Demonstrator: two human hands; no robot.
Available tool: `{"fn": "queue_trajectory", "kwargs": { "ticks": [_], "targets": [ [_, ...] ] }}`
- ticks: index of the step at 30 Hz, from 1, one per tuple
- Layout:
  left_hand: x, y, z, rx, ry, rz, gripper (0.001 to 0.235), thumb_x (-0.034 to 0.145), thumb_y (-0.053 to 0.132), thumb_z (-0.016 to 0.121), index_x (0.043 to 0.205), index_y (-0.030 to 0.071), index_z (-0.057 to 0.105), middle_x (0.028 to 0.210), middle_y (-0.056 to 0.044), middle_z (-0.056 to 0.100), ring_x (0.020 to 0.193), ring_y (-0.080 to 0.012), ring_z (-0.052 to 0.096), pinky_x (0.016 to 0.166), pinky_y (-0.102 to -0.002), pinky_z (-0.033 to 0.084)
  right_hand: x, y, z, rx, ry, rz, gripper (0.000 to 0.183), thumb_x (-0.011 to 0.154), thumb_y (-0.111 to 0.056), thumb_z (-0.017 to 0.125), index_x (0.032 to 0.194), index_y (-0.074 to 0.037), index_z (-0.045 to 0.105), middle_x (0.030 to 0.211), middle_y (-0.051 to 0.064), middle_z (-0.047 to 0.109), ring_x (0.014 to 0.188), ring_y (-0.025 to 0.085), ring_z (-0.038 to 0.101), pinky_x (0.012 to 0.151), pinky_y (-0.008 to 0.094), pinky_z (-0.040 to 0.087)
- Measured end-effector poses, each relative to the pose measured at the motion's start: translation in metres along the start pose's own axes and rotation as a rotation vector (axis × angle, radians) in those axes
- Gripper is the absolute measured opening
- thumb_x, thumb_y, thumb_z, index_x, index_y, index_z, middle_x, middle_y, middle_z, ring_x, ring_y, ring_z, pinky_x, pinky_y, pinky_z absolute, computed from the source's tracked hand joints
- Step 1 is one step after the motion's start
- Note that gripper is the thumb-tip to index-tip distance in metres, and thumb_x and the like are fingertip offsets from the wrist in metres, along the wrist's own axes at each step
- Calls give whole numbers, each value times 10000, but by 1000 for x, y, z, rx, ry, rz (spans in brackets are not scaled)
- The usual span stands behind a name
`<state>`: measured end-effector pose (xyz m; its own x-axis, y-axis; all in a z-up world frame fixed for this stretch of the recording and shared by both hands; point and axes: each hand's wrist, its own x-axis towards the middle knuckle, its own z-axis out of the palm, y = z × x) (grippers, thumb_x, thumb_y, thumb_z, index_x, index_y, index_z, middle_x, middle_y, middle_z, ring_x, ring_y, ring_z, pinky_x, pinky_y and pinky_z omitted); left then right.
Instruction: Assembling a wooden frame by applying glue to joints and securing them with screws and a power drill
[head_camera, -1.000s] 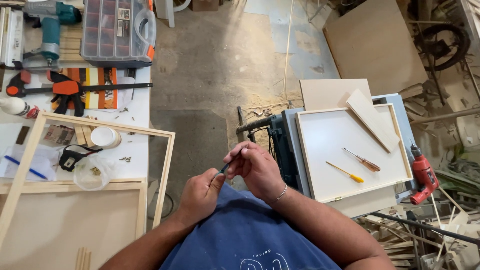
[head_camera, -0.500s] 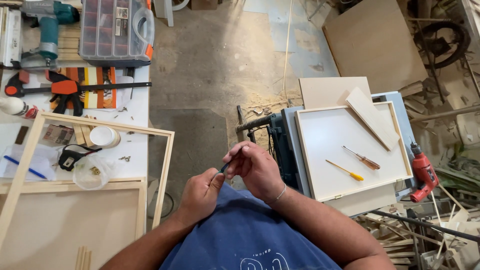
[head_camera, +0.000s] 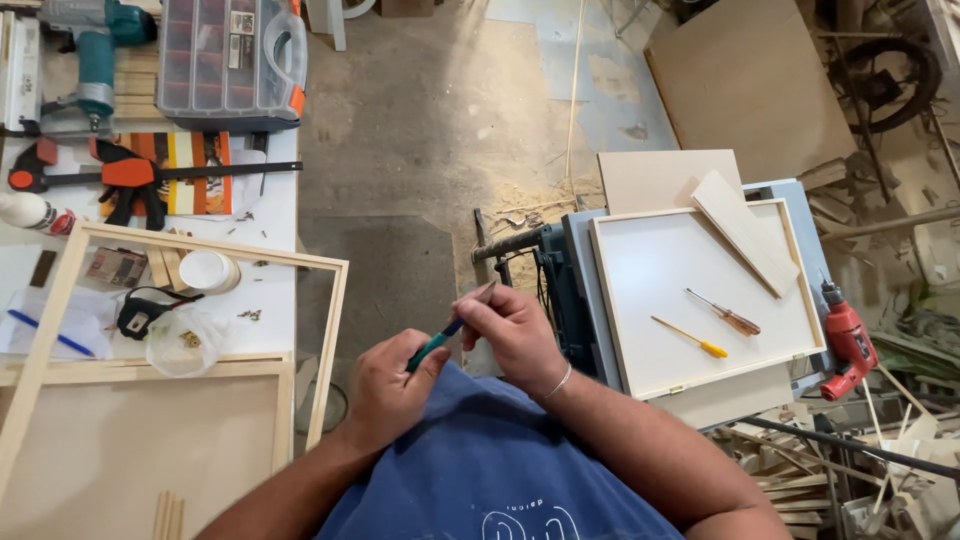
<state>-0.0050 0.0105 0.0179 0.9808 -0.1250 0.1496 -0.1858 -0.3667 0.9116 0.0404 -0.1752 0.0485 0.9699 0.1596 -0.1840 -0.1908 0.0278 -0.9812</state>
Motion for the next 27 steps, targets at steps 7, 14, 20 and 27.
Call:
{"fn": "queue_trajectory", "kwargs": {
  "ticks": [7,14,20,27],
  "targets": [
    [-6,-2,1,-102,-31,-144,294,983,361,633,785,144,614,627,29,557,565,-122,532,529,-338,435,18,-10,-22,324,197,-4,350,1056,-292,557,994,23,697,825,181,723,561,210,620,529,308,521],
    [-10,-12,5,15,-14,-149,283,979,381,628,812,152,617,632,9,559,558,-176,529,520,-371,400,5,0,1,343,50,277,254,979,-68,492,1106,54,676,1016,249,744,668,230,685,623,347,592],
    [-19,-23,12,54,37,-103,284,988,335,636,790,138,589,640,-14,550,567,-212,534,536,-397,398,0,20,3,395,49,320,265,908,5,439,1036,50,667,1027,247,743,709,243,690,680,357,592],
    [-23,-25,12,15,60,-72,286,997,298,641,777,131,566,639,-10,510,557,-194,499,536,-380,389,1,27,6,391,44,295,253,963,-20,431,1018,53,667,989,250,745,668,241,681,662,344,584]
  ]
}}
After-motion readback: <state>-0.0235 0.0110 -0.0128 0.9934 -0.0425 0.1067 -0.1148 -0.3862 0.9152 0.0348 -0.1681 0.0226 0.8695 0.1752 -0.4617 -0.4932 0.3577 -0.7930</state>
